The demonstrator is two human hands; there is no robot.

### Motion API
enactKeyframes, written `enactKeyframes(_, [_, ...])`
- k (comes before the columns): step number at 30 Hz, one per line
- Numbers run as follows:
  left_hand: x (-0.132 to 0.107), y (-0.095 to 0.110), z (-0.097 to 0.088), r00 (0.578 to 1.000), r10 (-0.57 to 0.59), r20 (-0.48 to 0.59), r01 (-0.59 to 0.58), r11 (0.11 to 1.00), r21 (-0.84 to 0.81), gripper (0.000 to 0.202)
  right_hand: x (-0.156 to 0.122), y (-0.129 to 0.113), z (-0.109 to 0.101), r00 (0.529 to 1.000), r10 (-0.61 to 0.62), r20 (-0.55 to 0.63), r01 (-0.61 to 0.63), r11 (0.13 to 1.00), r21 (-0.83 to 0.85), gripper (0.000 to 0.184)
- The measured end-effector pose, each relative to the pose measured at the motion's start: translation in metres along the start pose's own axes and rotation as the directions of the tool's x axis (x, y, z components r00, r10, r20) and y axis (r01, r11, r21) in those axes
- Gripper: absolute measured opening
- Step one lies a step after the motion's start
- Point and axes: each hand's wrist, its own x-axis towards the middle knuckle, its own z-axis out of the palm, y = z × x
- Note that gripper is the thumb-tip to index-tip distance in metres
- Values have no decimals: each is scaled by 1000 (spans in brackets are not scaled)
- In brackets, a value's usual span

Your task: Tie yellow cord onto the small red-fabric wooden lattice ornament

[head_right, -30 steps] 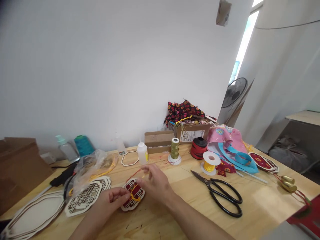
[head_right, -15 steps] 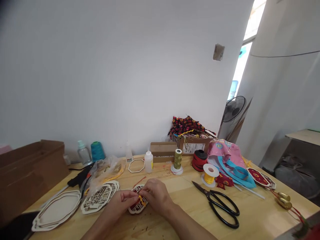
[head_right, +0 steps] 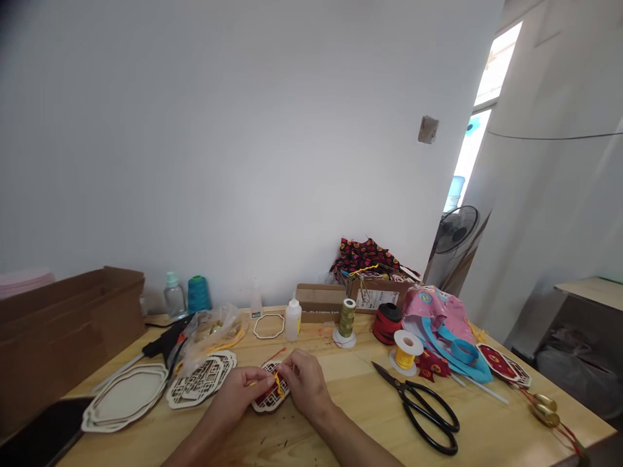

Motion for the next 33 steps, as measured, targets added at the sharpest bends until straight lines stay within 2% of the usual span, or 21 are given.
enactKeyframes(4, [0,-5,1,1000,9,-16,-9,999,-31,25,1,-2,1,1000,-15,-13,14,999,-53,23])
enactKeyframes(10, [4,-8,3,1000,13,25,-11,995,-99,23,0,-10,1,1000,-21,-19,18,987,-160,25])
enactKeyframes(15, [7,-11,4,997,9,72,2,989,-151,27,2,-14,1,988,41,-149,-75,969,-236,44])
enactKeyframes(18, [9,-14,3,997,18,71,-7,988,-153,28,6,-11,2,968,85,-235,-137,967,-215,54])
enactKeyframes(21, [11,-17,3,996,10,85,2,990,-142,30,8,-4,6,953,128,-274,-177,971,-162,57])
enactKeyframes(29, [10,-16,7,997,-55,58,59,996,-68,26,10,4,5,941,236,-242,-253,967,-42,57])
enactKeyframes(33, [6,-9,2,993,-89,74,88,996,24,22,2,2,0,953,259,-156,-273,959,-73,56])
